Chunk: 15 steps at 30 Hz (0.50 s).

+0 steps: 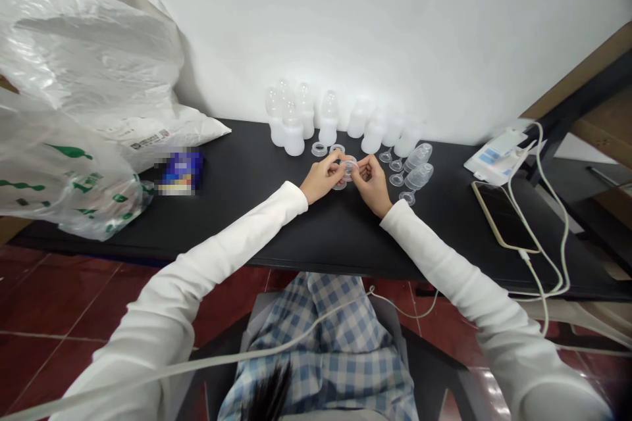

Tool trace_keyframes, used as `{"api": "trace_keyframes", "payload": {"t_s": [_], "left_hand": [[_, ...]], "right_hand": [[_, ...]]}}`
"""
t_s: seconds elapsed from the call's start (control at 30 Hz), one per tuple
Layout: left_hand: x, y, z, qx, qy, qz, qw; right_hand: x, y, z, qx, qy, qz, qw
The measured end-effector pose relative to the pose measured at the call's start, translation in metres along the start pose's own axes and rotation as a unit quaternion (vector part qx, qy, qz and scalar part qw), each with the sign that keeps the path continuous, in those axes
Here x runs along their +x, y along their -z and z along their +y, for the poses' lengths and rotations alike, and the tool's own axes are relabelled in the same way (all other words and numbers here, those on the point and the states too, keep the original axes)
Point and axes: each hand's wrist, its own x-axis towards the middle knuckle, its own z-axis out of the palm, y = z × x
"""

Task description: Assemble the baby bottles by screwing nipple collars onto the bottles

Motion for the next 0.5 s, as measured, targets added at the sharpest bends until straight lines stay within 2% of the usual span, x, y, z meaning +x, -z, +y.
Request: {"api": "trace_keyframes", "payload": {"t_s": [0.33, 0.5], "left_hand": [[-0.0021, 0.0001, 0.0007, 0.036, -0.015, 0.009, 0.999], [-0.0012, 0.0028, -0.0031, 0.014, -0.028, -0.011, 0.999]], "right_hand": [[0.0001, -0.0007, 0.0010, 0.014, -0.005, -0.011, 1.000], [0.0016, 0.0012, 0.0062, 0.025, -0.019, -0.006, 0.999]]}}
